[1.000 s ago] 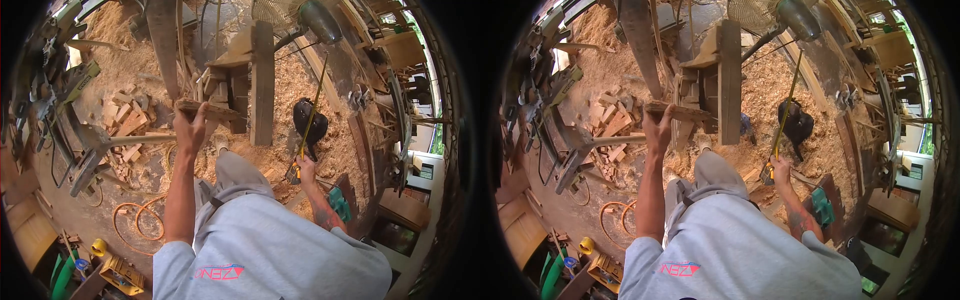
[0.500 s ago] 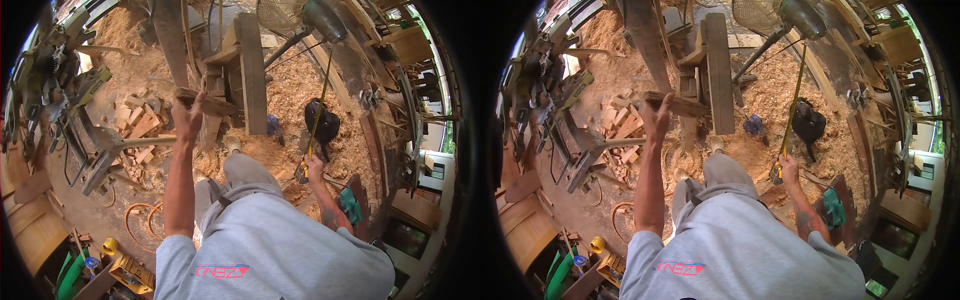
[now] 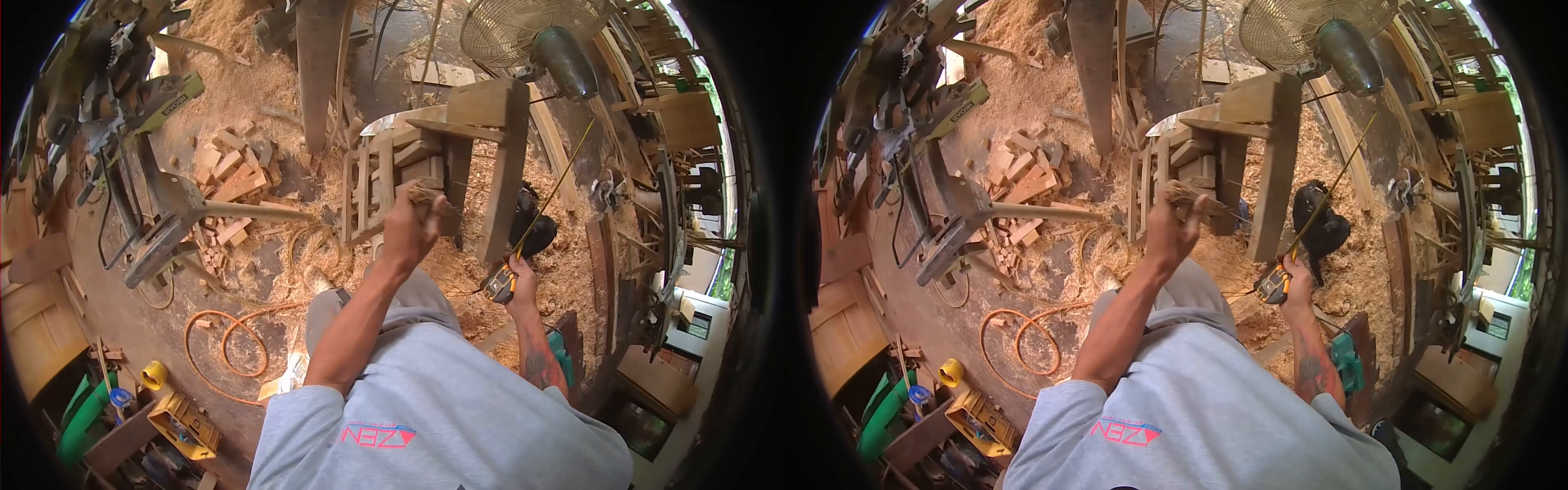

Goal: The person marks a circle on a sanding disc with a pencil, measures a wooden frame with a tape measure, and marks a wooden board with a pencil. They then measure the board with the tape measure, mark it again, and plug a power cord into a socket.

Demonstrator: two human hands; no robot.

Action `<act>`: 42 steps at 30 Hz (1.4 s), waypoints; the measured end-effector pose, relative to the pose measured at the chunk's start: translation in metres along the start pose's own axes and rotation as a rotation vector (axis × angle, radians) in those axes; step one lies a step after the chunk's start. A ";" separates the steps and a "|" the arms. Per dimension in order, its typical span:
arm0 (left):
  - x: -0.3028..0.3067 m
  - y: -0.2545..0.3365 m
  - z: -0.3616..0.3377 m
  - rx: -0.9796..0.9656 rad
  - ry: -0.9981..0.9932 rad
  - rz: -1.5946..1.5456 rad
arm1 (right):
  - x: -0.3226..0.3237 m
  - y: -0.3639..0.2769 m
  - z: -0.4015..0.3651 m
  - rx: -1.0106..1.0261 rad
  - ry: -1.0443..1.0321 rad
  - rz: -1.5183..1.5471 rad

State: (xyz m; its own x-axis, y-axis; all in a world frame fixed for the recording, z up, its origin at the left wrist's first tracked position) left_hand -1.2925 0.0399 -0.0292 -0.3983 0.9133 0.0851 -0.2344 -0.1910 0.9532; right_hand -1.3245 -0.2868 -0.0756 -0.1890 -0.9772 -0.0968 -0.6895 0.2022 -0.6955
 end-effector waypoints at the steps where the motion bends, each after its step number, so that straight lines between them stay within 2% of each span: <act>1: -0.006 0.002 -0.006 -0.025 0.049 -0.042 | 0.005 -0.001 0.001 -0.003 0.006 -0.008; 5: -0.020 -0.010 -0.017 -0.008 0.042 -0.055 | 0.016 -0.004 -0.002 -0.027 0.011 -0.082; 7: -0.028 -0.036 -0.031 0.036 0.059 -0.203 | 0.011 -0.006 -0.012 -0.022 0.090 -0.071; 10: -0.028 -0.022 -0.031 0.058 0.076 -0.197 | 0.030 0.001 -0.007 -0.050 0.117 -0.068; 19: -0.031 -0.034 -0.052 0.093 0.147 -0.304 | 0.051 -0.002 0.001 -0.042 0.148 -0.135; 23: -0.034 -0.032 -0.066 0.007 0.076 -0.179 | 0.050 -0.007 -0.006 -0.063 0.235 -0.089; 26: -0.032 -0.028 -0.070 0.053 -0.007 -0.120 | 0.058 -0.006 -0.005 -0.082 0.262 -0.101; 33: -0.025 -0.032 -0.073 0.026 0.079 -0.114 | 0.061 -0.001 -0.004 -0.085 0.261 -0.116; 38: -0.027 -0.042 -0.075 0.130 0.104 -0.242 | 0.048 -0.013 -0.005 -0.053 0.237 -0.199; 42: -0.019 -0.040 -0.070 0.100 0.123 -0.185 | 0.044 -0.018 -0.001 -0.038 0.217 -0.208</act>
Point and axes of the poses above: each hand's wrist, its own z-axis towards the middle knuckle, its own x-axis out of the back of the hand, y = z × x, the point moved 8 cm from there along z, towards the middle knuckle, and after that the axes turned 8 degrees about -x, right-handed, at the moved point
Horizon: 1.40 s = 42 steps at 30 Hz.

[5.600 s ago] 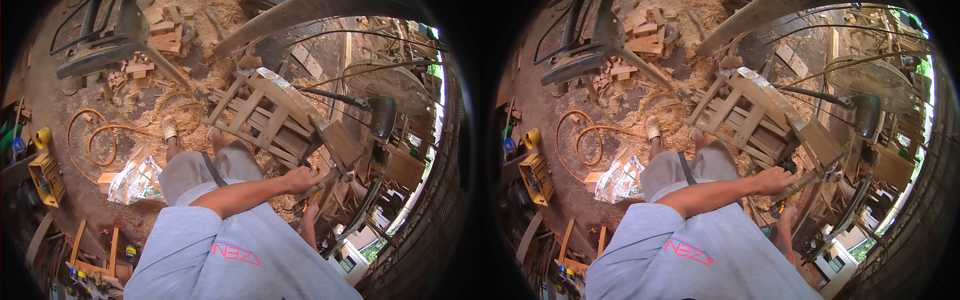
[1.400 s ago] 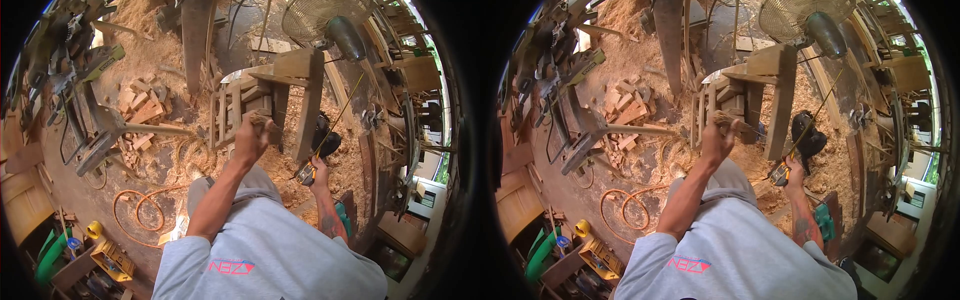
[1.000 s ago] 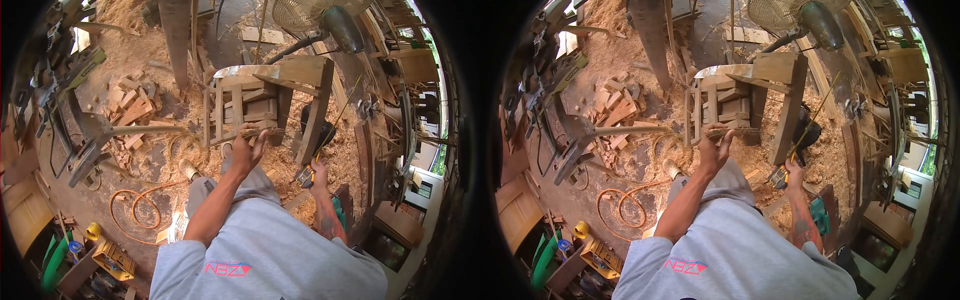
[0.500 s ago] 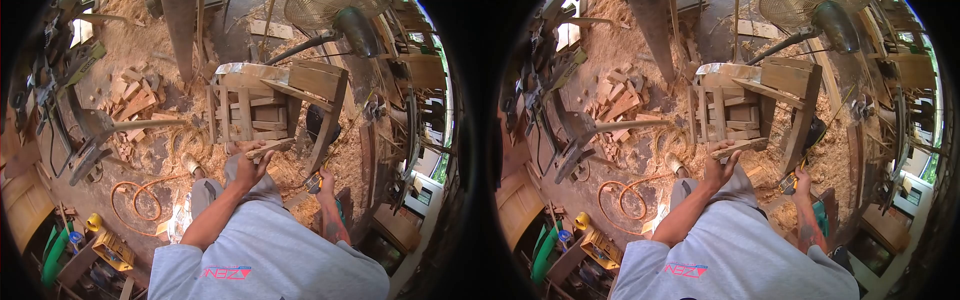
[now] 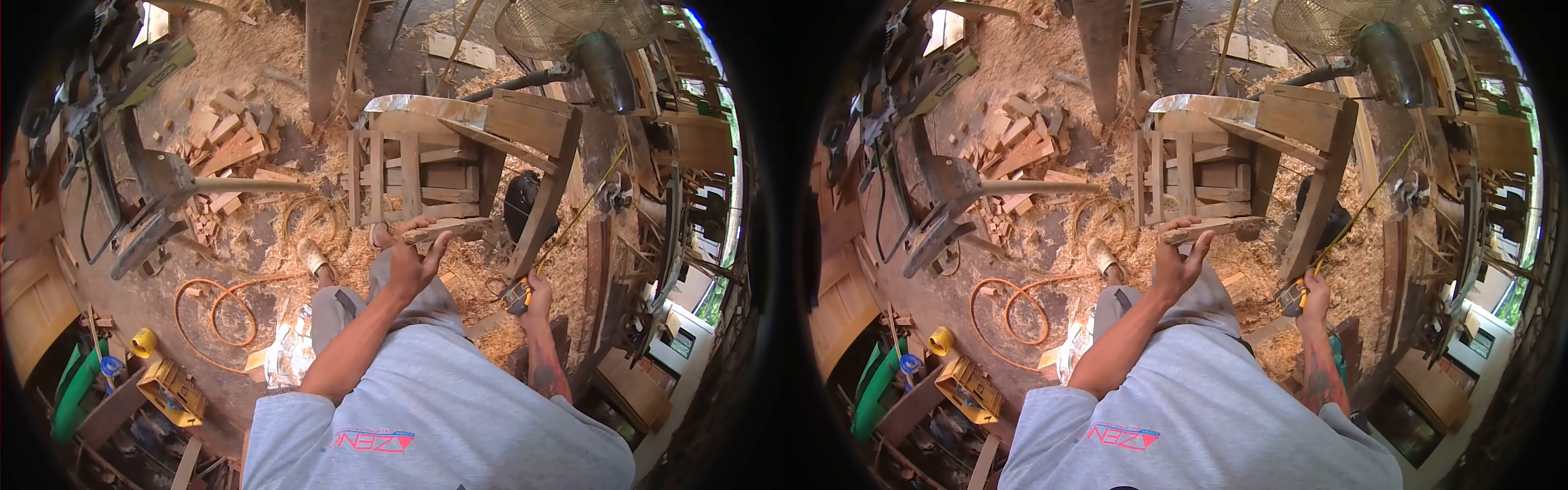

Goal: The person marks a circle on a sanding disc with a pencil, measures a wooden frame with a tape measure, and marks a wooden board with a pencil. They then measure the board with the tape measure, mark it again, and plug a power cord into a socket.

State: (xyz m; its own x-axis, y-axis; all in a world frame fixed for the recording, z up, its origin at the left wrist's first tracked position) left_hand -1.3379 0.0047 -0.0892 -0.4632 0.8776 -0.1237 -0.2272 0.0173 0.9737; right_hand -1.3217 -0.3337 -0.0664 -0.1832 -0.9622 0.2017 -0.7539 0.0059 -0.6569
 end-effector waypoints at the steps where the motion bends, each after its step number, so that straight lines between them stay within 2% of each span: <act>1: 0.003 -0.003 0.001 0.061 0.038 -0.052 | -0.001 -0.002 0.001 0.007 -0.014 0.013; 2: 0.005 -0.006 0.001 0.121 0.076 -0.105 | -0.005 -0.005 0.000 0.014 -0.028 0.027; 6: 0.016 -0.009 0.006 0.106 0.117 -0.049 | -0.024 -0.017 -0.010 0.020 -0.048 0.026; 8: 0.018 -0.016 0.009 0.242 0.087 -0.151 | -0.038 -0.027 -0.018 0.075 -0.086 0.012; 15: 0.036 0.008 0.021 0.257 0.129 -0.204 | -0.043 -0.022 -0.018 0.137 -0.106 -0.055; 18: 0.039 0.007 0.024 0.263 0.154 -0.232 | -0.045 -0.024 -0.024 0.152 -0.032 0.001; 21: 0.047 0.007 0.028 0.249 0.172 -0.203 | -0.055 -0.024 -0.029 0.111 -0.111 -0.038; 25: 0.059 -0.006 0.023 0.345 0.215 -0.200 | -0.062 -0.028 -0.033 0.160 -0.113 -0.011; 30: 0.065 0.006 0.034 0.307 0.183 -0.126 | -0.068 -0.028 -0.039 0.177 -0.137 -0.080; 32: 0.054 0.028 0.043 0.179 0.135 -0.085 | -0.077 -0.031 -0.047 0.193 -0.146 -0.140; 33: 0.045 0.047 0.050 0.198 0.059 -0.006 | -0.080 -0.034 -0.051 0.226 -0.127 -0.155; 34: 0.035 0.058 0.054 0.109 0.043 0.050 | -0.083 -0.037 -0.054 0.259 -0.117 -0.177; 36: 0.021 0.062 0.060 -0.005 0.109 0.106 | -0.080 -0.026 -0.046 0.255 -0.174 -0.231; 37: 0.019 0.058 0.058 0.005 0.107 0.153 | -0.080 -0.028 -0.048 0.253 -0.135 -0.212; 38: 0.017 0.052 0.057 0.063 0.123 0.046 | -0.081 -0.029 -0.050 0.251 -0.096 -0.193; 42: 0.015 0.060 0.053 0.049 0.090 0.091 | -0.084 -0.034 -0.048 0.216 -0.166 -0.181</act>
Point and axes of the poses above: each hand's wrist, its own z-axis towards the middle knuckle, its own x-axis out of the back of the hand, y = z × x, the point moved 8 cm from there along z, towards the middle knuckle, and after that the axes turned 8 degrees about -x, right-handed, at the moved point
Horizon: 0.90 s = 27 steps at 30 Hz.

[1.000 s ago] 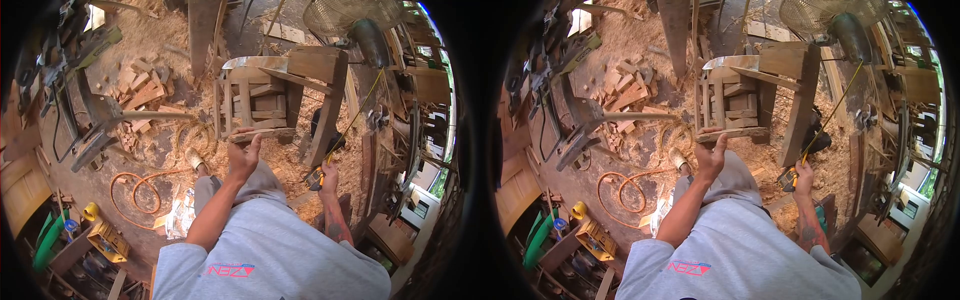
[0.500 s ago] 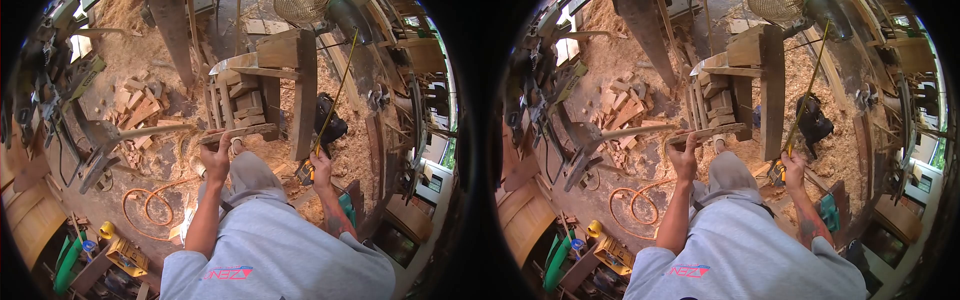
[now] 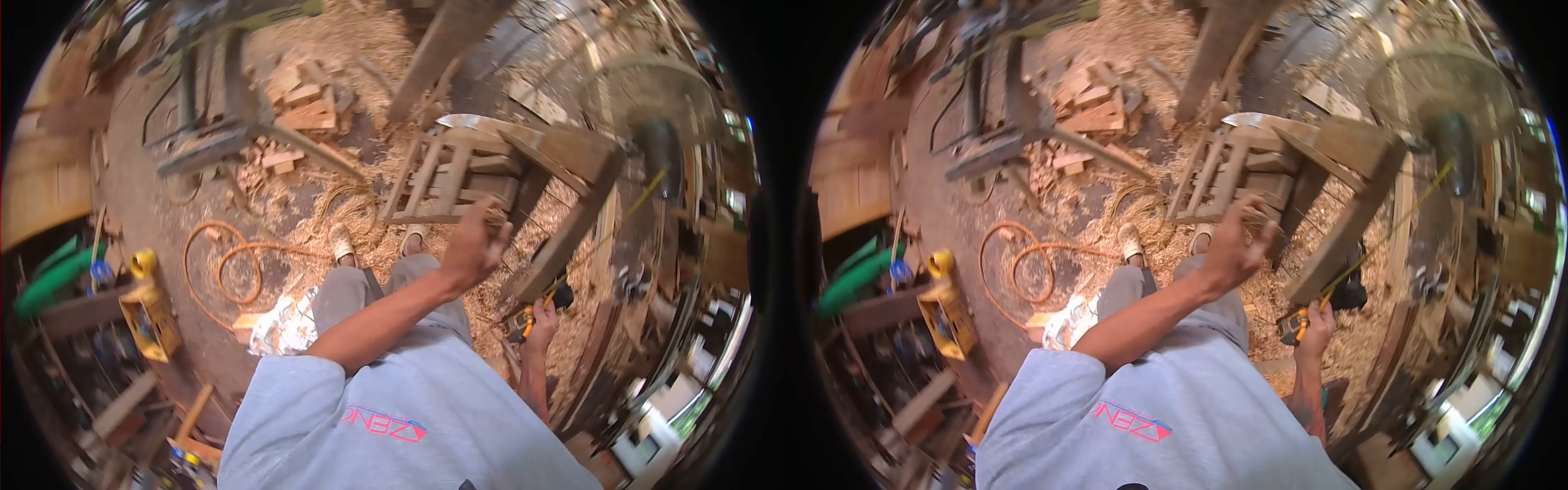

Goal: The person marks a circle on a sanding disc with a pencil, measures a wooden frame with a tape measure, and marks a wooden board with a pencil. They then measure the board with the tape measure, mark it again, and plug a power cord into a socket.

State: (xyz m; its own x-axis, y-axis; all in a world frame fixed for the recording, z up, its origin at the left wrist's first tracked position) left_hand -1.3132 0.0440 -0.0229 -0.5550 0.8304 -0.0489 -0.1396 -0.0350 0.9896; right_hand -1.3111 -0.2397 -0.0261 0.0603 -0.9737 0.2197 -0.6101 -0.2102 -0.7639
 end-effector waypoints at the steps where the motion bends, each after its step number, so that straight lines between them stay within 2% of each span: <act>1: 0.000 0.006 0.000 -0.061 0.060 0.038 | 0.001 0.001 0.002 -0.009 0.003 -0.020; 2: -0.002 0.006 -0.001 -0.051 0.098 0.043 | 0.005 0.004 0.004 -0.017 0.014 -0.040; 5: -0.011 0.025 0.003 -0.206 0.173 0.062 | 0.008 0.008 0.008 -0.070 -0.071 -0.094; 14: -0.024 0.014 0.005 -0.143 0.151 0.001 | 0.009 -0.019 0.019 -0.106 -0.239 -0.149; 16: -0.020 0.013 0.005 -0.118 0.146 -0.025 | 0.025 -0.020 0.033 -0.080 -0.248 -0.192; 18: -0.016 0.013 0.001 -0.058 0.089 -0.040 | 0.014 -0.038 0.034 -0.042 -0.268 -0.199; 20: -0.008 0.012 -0.005 -0.040 0.079 -0.056 | 0.018 -0.057 0.038 0.006 -0.227 -0.344; 22: 0.007 0.018 -0.007 -0.130 0.088 -0.016 | 0.023 -0.075 0.049 0.068 -0.238 -0.414; 27: 0.022 0.016 -0.022 -0.141 0.064 -0.068 | 0.011 -0.126 0.034 0.308 -0.189 -0.537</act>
Point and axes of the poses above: each hand's wrist, its own z-axis towards the middle knuckle, its own x-axis out of the back of the hand, y = z × x, the point moved 8 cm from there along z, towards the middle knuckle, and after that the axes turned 8 degrees about -x, right-handed, at the moved point
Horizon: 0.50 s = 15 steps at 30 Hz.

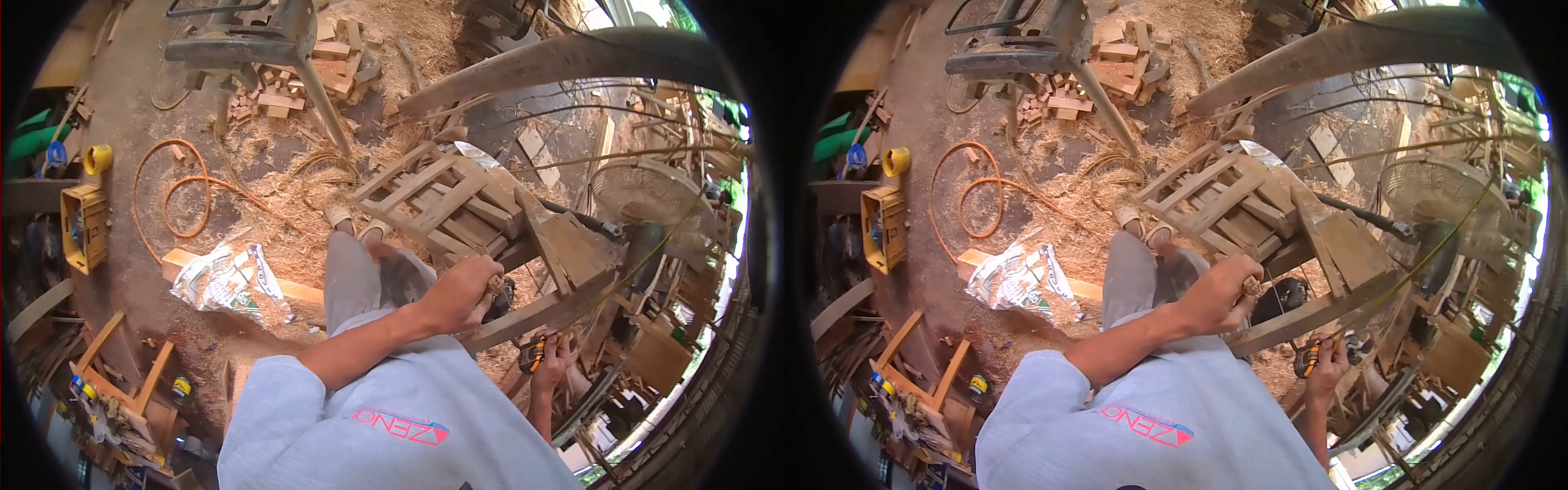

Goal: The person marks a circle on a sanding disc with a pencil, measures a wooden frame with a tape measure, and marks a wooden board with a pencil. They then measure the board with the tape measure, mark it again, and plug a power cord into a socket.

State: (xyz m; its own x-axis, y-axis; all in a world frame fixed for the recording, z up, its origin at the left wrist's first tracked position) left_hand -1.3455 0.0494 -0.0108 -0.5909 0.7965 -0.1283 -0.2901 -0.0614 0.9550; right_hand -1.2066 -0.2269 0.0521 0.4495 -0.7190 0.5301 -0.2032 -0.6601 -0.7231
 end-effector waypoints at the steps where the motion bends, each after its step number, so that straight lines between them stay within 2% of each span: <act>1: 0.004 -0.002 0.003 -0.003 0.023 -0.014 | -0.002 -0.018 0.002 0.059 -0.007 -0.054; 3: 0.007 0.001 0.003 -0.018 0.038 -0.025 | -0.017 -0.051 -0.005 0.111 -0.021 -0.097; 6: 0.015 0.004 0.001 -0.036 0.059 -0.024 | -0.042 -0.096 -0.009 0.181 -0.007 -0.623; 9: 0.022 0.006 0.000 -0.059 0.039 0.008 | -0.075 -0.129 -0.002 0.108 -0.089 -0.616; 12: 0.036 0.013 0.003 -0.055 0.154 0.007 | -0.072 -0.134 0.007 0.121 -0.123 -0.668; 15: 0.036 0.011 0.004 -0.062 0.215 -0.004 | -0.073 -0.135 0.015 0.109 -0.139 -0.580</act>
State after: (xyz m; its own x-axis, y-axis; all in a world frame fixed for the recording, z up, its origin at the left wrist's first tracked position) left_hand -1.3672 0.0795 -0.0037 -0.7347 0.6506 -0.1922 -0.3342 -0.1006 0.9371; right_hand -1.1985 -0.0819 0.1043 0.5711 -0.2090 0.7938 0.1956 -0.9046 -0.3789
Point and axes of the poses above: each hand's wrist, its own z-axis towards the middle knuckle, its own x-axis out of the back of the hand, y = z × x, the point moved 8 cm from there along z, towards the middle knuckle, and after that the axes turned 8 degrees about -x, right-handed, at the moved point
